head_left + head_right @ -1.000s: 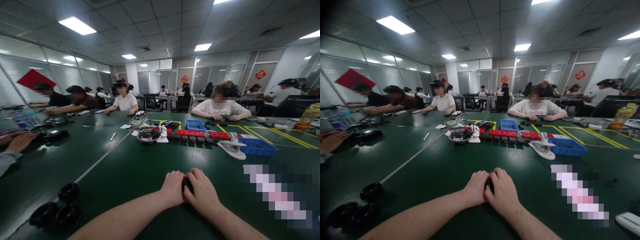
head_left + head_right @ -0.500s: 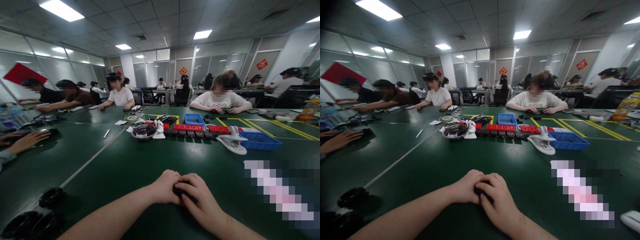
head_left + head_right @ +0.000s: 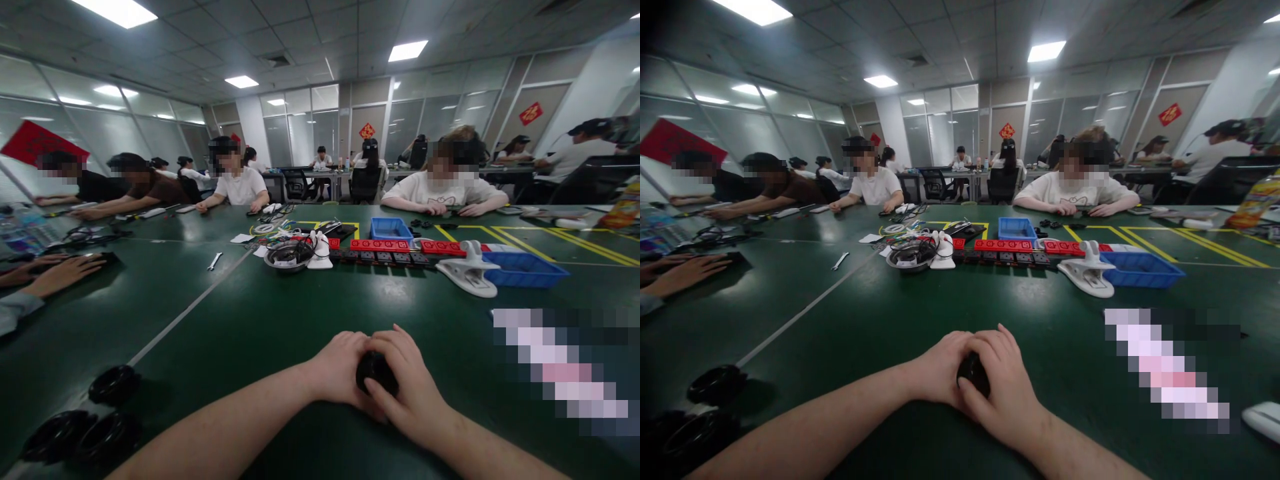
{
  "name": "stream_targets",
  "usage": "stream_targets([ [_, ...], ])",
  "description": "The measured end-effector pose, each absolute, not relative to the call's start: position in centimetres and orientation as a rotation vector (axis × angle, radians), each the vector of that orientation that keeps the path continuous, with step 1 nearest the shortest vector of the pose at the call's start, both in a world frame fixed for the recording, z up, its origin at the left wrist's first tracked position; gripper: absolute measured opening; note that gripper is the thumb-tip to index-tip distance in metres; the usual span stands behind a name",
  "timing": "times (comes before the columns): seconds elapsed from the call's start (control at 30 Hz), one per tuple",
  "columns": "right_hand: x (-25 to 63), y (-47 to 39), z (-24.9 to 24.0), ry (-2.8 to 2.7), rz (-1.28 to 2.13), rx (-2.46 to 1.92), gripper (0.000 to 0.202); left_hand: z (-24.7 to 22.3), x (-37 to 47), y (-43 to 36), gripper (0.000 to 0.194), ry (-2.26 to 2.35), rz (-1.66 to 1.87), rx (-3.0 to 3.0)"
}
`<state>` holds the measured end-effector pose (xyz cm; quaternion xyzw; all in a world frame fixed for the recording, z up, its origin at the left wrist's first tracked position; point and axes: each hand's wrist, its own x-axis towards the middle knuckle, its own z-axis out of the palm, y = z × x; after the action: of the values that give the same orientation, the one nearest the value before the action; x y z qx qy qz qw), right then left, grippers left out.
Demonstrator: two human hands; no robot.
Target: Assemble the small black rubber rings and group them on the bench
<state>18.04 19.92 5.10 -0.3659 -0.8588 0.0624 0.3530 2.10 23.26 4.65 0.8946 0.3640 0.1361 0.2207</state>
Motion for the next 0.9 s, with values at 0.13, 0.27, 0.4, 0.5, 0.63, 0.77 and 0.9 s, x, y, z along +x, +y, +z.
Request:
stream_targets([
  [0.13, 17.8, 20.8, 4.2, -2.136, 0.14, -1.2, 0.035, 4.1, 2.6, 22.3, 0.085, 1.156, 0.493, 2.444],
  [0.27, 17.7, 21.0, 4.0, -2.159, 0.101, -1.301, 0.035, 3.5, 3.1, 21.9, 0.062, 1.288, 0.521, 2.453],
  [0.4, 17.8, 21.0, 4.4, -2.183, 0.071, -1.372, 0.032, 3.2, 3.2, 22.2, 0.041, 1.262, 0.511, 2.525],
  [0.5, 17.9, 20.9, 4.7, -2.186, 0.123, -1.33, 0.025, 3.3, 2.9, 22.7, 0.038, 1.243, 0.499, 2.547],
  [0.63, 18.1, 20.8, 5.2, -2.211, 0.28, -1.055, 0.012, 4.0, 2.1, 23.5, 0.038, 1.05, 0.43, 2.579],
  [0.77, 18.0, 20.3, 5.5, -2.225, 0.359, -0.749, 0.022, 4.4, 1.7, 24.0, 0.031, 0.908, 0.367, 2.618],
  [0.9, 17.9, 19.6, 5.6, -2.269, 0.355, -0.612, 0.022, 3.8, 1.6, 24.1, 0.032, 0.908, 0.382, 2.656],
])
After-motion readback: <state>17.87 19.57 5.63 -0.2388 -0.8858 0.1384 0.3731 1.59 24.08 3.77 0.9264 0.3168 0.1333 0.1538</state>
